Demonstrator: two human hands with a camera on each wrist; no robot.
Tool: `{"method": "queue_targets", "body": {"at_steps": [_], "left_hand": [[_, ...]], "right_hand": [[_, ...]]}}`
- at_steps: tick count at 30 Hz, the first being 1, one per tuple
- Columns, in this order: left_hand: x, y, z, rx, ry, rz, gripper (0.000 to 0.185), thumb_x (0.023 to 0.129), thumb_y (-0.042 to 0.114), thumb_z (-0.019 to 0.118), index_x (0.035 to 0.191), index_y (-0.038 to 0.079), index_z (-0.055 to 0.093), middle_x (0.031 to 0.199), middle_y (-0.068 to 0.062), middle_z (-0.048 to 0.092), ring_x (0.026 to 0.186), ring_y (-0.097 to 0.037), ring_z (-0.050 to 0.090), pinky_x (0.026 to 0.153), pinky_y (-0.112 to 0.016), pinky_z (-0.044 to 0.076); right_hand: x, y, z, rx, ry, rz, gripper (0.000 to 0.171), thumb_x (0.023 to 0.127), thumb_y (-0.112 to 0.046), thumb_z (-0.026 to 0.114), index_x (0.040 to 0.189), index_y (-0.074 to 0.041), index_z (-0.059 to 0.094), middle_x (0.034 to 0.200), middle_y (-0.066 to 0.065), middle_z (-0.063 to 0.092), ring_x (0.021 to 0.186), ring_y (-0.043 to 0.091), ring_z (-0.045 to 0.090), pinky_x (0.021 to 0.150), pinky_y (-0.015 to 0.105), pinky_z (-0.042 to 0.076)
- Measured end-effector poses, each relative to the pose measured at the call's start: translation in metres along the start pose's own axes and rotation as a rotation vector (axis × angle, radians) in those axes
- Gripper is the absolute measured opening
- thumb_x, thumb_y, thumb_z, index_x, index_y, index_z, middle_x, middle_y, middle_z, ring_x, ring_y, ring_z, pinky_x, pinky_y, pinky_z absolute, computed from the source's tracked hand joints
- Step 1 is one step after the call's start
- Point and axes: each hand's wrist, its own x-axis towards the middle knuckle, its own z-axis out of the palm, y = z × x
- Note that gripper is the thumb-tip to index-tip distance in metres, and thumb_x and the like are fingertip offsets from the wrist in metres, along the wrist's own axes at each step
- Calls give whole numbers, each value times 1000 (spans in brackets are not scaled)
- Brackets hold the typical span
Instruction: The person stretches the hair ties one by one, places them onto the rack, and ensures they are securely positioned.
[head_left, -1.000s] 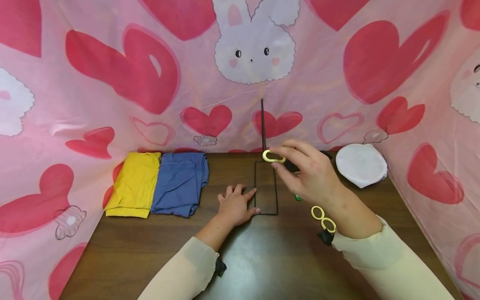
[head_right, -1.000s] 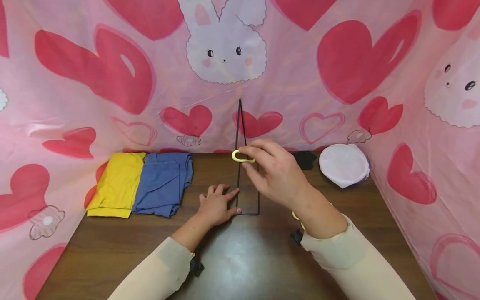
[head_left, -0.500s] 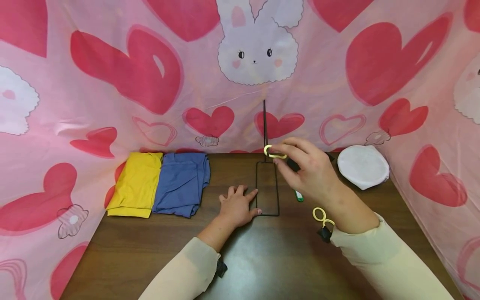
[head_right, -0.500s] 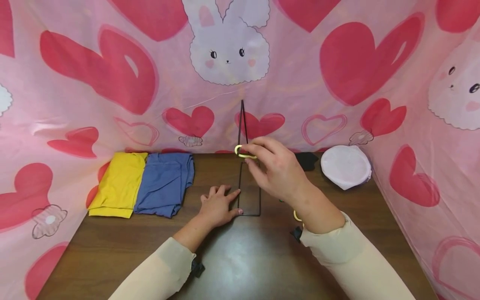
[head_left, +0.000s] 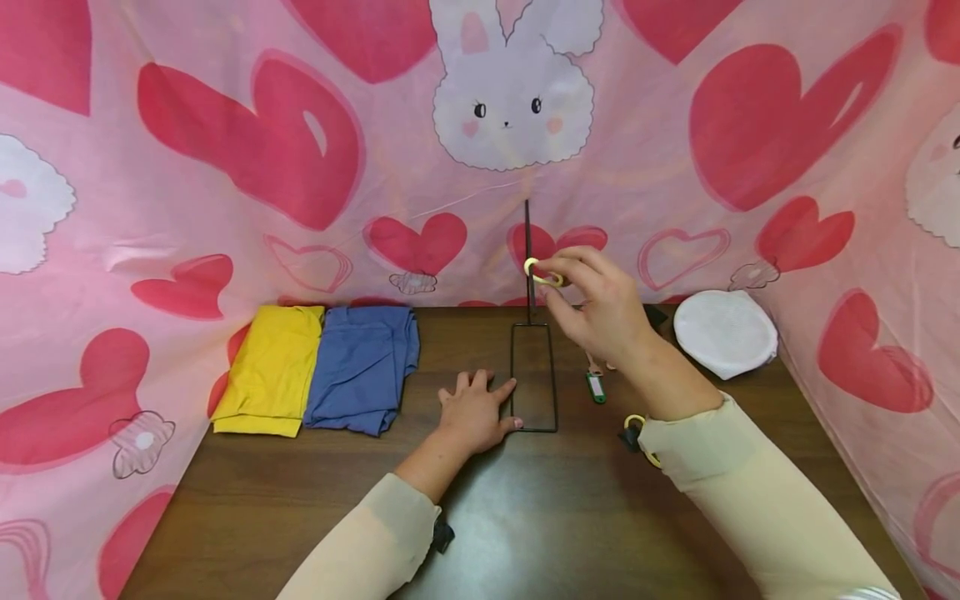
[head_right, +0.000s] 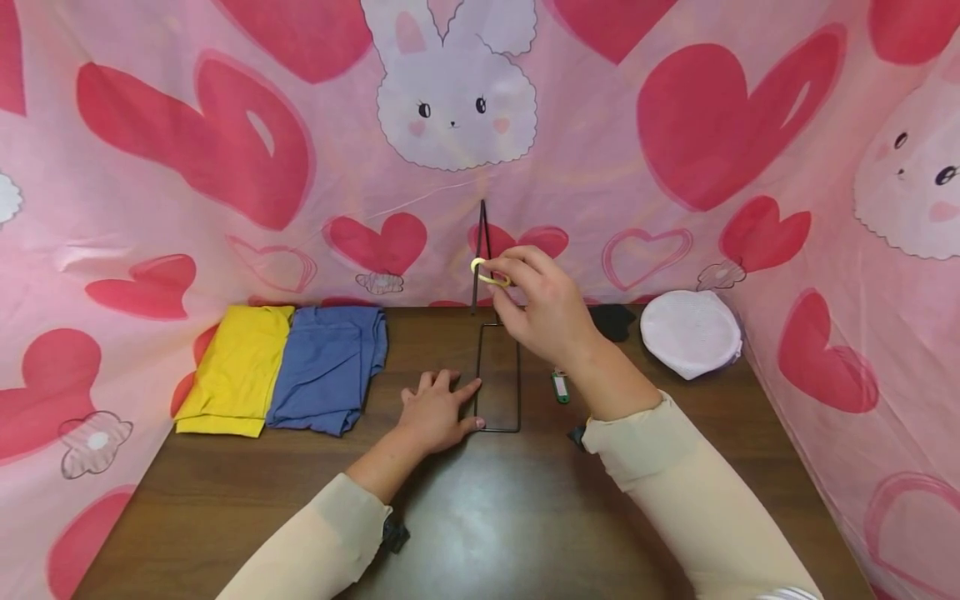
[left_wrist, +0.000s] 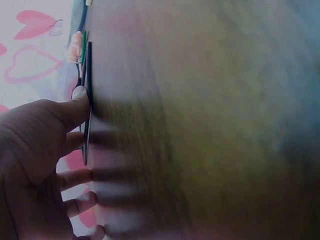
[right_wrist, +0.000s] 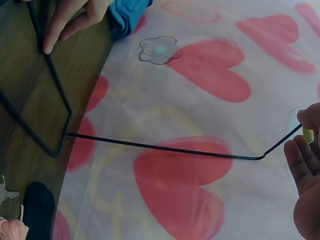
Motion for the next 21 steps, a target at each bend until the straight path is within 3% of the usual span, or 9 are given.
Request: {"method": "queue_targets", "body": {"at_steps": [12, 21], "left_hand": [[3, -2, 1, 13, -13, 2, 74, 94, 72, 57, 159, 42, 41, 161, -7, 37, 141, -39, 33, 97, -69, 36], [3, -1, -1, 10, -28, 4, 74, 94, 72, 57, 159, 41, 41, 161, -7, 37, 141, -39, 34, 97, -69, 36]], "right_hand": [[14, 27, 20, 10, 60, 39, 23, 90, -5, 76, 113, 0, 75, 109, 16, 68, 87, 24, 70, 79, 39, 59], [28, 42, 34, 60, 96, 210, 25, 89, -3, 77, 114, -1, 77, 112, 13, 68, 92, 23, 70, 84, 38, 59]]}}
